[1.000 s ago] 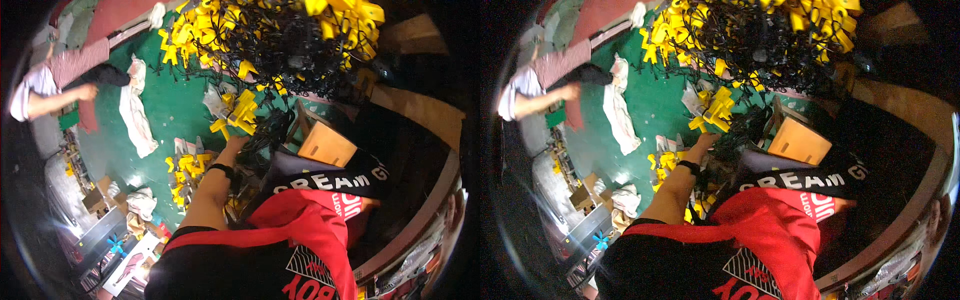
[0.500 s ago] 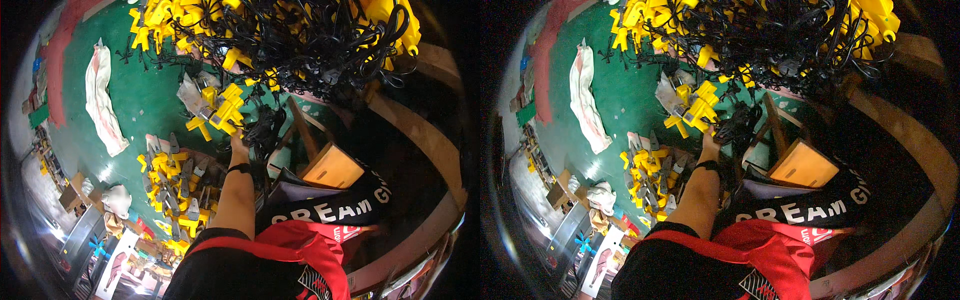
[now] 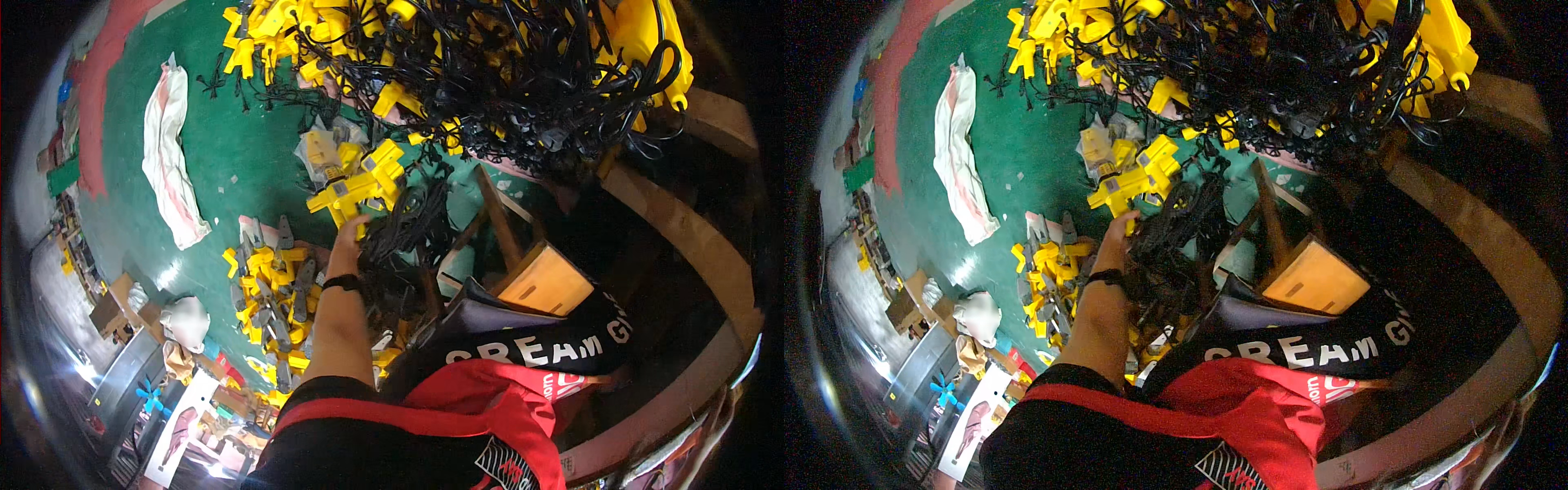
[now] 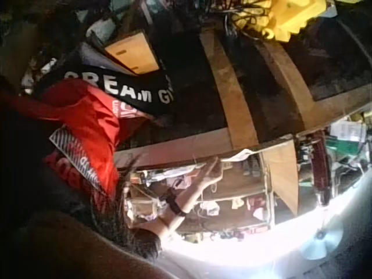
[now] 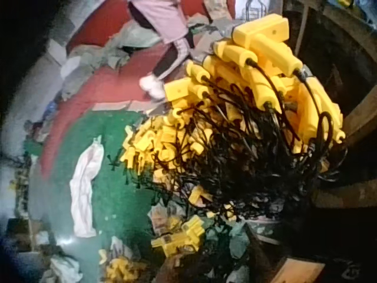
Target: Assembling the internal electronic components and outer casing of a yellow plastic tool using an electric screwdriver.
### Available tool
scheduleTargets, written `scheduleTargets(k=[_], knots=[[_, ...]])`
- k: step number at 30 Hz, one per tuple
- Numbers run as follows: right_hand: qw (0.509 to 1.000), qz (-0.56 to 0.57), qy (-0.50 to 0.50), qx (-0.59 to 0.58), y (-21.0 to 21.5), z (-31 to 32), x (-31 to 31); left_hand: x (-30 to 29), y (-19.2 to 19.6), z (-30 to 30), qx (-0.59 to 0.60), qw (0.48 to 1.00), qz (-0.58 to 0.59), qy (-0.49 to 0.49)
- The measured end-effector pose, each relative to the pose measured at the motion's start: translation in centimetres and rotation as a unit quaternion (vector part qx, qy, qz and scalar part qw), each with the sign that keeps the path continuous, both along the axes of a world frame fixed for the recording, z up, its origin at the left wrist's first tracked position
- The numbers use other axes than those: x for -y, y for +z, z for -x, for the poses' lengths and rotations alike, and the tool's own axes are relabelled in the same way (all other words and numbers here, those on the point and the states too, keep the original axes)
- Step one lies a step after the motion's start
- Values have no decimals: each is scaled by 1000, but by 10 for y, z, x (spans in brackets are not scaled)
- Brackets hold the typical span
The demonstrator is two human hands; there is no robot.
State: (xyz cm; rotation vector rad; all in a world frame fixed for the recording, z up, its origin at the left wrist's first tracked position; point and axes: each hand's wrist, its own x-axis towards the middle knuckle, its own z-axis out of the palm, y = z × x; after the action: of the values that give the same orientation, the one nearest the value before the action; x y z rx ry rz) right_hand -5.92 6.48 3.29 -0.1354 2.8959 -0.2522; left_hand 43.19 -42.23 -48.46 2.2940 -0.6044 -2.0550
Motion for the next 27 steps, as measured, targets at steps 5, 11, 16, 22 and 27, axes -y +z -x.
scheduleTargets(k=[5,11,16,22,27], knots=[[989,99,-37,-104,-17,-2,15,-8,37,12,86,995,-48,30],[991,69,52,-101,-18,21,-25,-70,-27,43,-43,974,57,214],[994,61,36,-85,-17,17,-4,-79,-72,52,-94,958,11,272],[996,48,7,-70,-10,6,17,-78,-87,39,-155,861,-115,470],[992,55,5,-117,-17,7,12,-76,-79,42,-259,878,-67,397]])
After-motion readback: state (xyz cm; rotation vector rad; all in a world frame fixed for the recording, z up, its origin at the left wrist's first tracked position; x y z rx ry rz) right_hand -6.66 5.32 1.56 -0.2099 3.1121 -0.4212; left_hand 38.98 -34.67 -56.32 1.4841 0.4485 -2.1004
